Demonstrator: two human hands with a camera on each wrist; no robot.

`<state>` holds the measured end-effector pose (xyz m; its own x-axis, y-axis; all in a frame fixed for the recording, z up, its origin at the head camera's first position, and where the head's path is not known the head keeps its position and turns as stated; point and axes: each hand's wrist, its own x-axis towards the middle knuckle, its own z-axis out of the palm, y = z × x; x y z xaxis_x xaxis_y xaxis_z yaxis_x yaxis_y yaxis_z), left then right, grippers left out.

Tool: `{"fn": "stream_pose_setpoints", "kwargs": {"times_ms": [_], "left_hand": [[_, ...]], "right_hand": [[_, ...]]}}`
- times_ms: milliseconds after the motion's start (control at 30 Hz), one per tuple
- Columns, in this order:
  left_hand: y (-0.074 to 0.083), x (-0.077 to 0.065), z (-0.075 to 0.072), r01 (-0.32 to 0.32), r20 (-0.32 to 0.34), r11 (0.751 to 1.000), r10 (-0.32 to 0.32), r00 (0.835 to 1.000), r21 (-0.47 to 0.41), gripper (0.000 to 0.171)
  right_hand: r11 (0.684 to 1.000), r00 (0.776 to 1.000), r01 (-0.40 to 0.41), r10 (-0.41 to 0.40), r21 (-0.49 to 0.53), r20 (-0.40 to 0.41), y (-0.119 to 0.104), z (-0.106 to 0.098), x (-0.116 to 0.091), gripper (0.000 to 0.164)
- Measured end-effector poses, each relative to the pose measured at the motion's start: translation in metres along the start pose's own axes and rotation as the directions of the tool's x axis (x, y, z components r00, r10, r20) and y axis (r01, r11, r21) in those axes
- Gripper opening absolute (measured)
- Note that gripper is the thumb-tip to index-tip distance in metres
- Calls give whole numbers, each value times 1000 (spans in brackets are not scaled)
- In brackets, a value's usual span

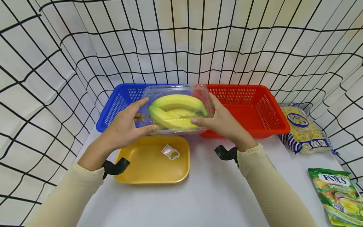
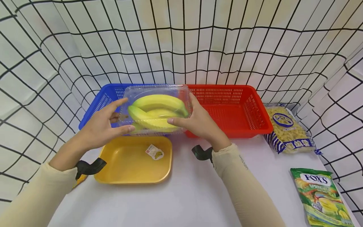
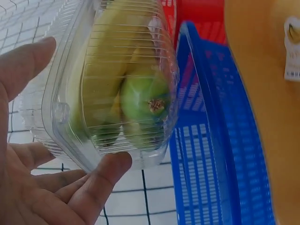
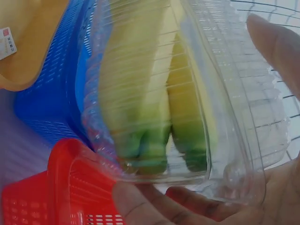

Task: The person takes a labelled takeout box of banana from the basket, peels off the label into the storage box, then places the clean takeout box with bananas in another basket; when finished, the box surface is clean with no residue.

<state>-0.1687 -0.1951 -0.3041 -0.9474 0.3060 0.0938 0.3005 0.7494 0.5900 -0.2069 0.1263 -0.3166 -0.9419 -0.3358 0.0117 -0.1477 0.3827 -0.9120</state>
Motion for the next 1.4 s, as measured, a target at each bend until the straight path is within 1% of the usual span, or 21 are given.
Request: {"fn": "stream_pose_setpoints", "kwargs": {"times_ms": [167, 267, 433, 533, 600, 767, 833, 967, 1067, 1200, 1400], "left_hand": [[-16, 12, -10, 51, -4, 999, -51, 999, 2, 100], [-27, 18, -15, 86, -2, 996, -86, 996, 2, 103], [-44, 26, -22, 129, 0, 992, -129, 992, 16, 107], [-53, 30, -25, 148, 8, 989, -148, 989, 11, 108], [-59, 32, -26, 162, 14, 987, -162, 987, 5, 108], [-75, 35, -27, 183, 28, 983, -183, 983, -13, 110], [-81, 38, -26, 193, 31, 981, -192, 981, -12, 110], [-92, 42, -23, 212, 56, 977, -211, 976, 2, 111], [-99, 43, -20, 219, 80, 975, -220, 972, 16, 111], [-106, 45, -17, 214, 102, 976, -217, 971, 41, 109], [-115, 49, -16, 206, 137, 976, -215, 967, 78, 107]], "right_hand": [[1000, 1000, -9, 9, -9, 11, -4, 12, 23, 118], [999, 999, 14, -15, 37, 37, -5, 19, 37, 119], [994, 995, 45, -53, 96, 86, -5, 31, 59, 113], [998, 996, 11, -16, 60, 88, -6, 38, 67, 114], [999, 995, -4, 0, 47, 95, -7, 42, 73, 109], [995, 991, -86, 90, -49, 100, -9, 53, 87, 117], [986, 985, -135, 144, -95, 98, -10, 57, 92, 124], [970, 969, -203, 219, -135, 118, -11, 65, 101, 125], [960, 956, -242, 261, -144, 137, -11, 72, 107, 125], [948, 943, -273, 297, -164, 149, -10, 78, 112, 126], [936, 937, -266, 307, -229, 165, -10, 86, 115, 126]]}}
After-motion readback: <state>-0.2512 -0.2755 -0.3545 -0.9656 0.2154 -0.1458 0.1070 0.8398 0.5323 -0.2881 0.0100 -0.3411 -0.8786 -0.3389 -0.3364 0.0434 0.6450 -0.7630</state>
